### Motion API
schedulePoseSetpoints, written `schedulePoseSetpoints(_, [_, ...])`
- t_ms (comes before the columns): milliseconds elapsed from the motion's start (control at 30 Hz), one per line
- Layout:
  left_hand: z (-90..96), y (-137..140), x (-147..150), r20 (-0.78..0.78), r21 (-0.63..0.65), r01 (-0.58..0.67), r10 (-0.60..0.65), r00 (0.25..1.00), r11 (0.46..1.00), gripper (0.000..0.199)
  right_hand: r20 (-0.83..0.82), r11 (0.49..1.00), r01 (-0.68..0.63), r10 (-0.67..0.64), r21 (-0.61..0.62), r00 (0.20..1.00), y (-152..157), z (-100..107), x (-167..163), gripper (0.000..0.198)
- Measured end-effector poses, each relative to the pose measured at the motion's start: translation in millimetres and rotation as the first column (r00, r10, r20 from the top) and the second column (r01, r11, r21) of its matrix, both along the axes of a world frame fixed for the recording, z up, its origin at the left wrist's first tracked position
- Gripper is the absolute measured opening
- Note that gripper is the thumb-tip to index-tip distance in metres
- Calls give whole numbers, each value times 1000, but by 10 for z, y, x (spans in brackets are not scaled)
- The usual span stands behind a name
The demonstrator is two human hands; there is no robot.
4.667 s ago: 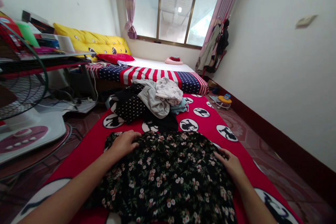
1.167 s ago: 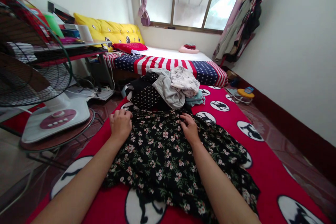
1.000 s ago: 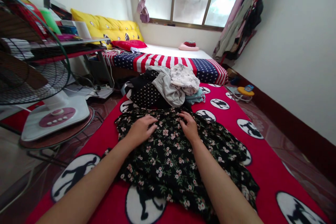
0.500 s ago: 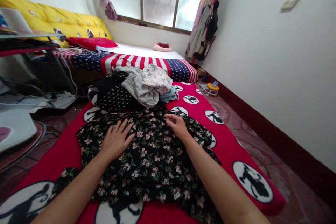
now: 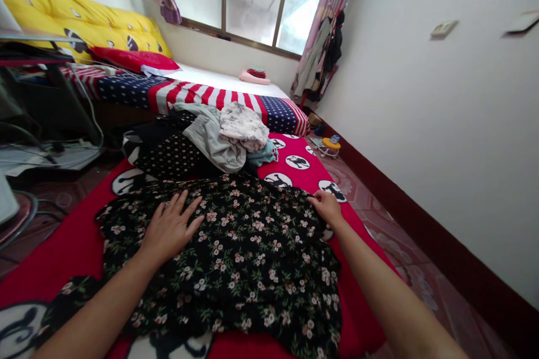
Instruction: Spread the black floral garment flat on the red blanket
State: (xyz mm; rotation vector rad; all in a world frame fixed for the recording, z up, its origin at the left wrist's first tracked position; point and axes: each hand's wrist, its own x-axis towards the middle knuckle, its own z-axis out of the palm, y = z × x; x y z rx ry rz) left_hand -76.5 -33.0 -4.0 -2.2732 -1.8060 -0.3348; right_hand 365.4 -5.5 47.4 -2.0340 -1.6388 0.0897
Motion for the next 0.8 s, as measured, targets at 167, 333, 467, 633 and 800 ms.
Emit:
schedulePoseSetpoints(167, [-6,3,-2,18,-17,-3,4,1000,1000,58,74,996,84,-86,39,994,226,111,-20,24])
schedulePoseSetpoints(333, [-22,12,-8,21,-19,-2,2,1000,1000,60,120,990,134,-129,-37,984,261,-98,-151,17])
schedulePoseSetpoints(467, [-28,19,-14,7,-19,2,-2,1000,1000,60,111,981,158,-147,-108,983,295,-85,-145,18])
schedulePoseSetpoints(633, [-1,1,-1,-4,-25,-10,10,1000,1000,59,46,971,166,-160,-172,986,117,147,92,33])
schedulePoseSetpoints(800, [19,-6,17,3,-34,-11,11,1000,999,59,-160,920,25,-94,-391,983,-441,123,151,54])
